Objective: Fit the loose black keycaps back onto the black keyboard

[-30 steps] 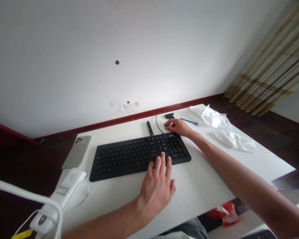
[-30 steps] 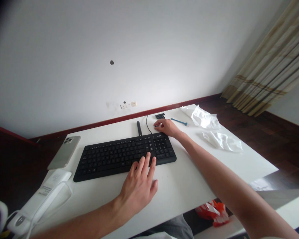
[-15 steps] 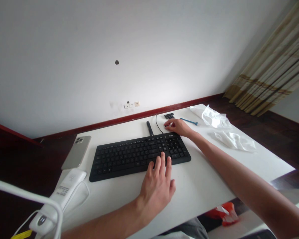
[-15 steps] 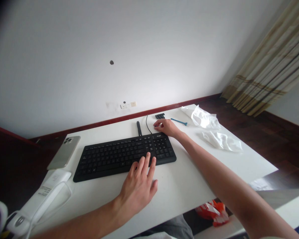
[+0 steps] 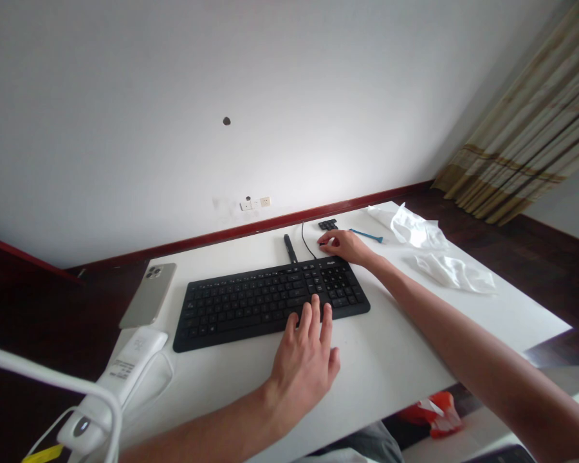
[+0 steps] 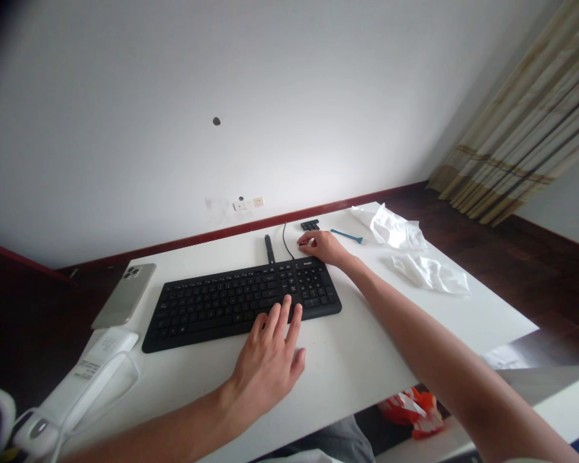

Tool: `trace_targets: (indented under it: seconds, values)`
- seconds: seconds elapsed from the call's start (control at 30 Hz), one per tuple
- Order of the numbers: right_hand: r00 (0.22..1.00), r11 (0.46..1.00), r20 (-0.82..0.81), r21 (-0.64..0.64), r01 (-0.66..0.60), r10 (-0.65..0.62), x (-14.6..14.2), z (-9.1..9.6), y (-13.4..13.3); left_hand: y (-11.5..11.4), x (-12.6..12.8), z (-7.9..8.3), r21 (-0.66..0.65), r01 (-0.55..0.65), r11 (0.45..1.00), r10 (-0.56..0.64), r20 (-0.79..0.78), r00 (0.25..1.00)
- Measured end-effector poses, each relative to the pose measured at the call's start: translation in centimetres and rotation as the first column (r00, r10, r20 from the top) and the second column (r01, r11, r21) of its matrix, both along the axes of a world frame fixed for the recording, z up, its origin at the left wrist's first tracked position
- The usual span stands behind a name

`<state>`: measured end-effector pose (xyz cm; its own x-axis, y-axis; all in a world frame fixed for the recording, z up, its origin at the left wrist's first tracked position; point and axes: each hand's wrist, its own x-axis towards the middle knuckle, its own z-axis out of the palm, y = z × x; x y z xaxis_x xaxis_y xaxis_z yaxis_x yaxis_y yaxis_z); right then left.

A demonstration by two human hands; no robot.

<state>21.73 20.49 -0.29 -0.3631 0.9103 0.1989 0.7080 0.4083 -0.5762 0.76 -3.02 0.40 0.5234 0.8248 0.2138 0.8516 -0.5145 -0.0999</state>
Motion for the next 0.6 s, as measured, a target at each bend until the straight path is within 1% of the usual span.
trace_targets:
  seconds: [0.6]
  values:
    - [1.000, 1.000, -0.005, -0.006, -0.002, 0.002, 0.04, -0.16, 0.14, -0.10, 0.00, -0.16, -0.006, 0.001, 1.000, -0.001, 0.010, 1.000]
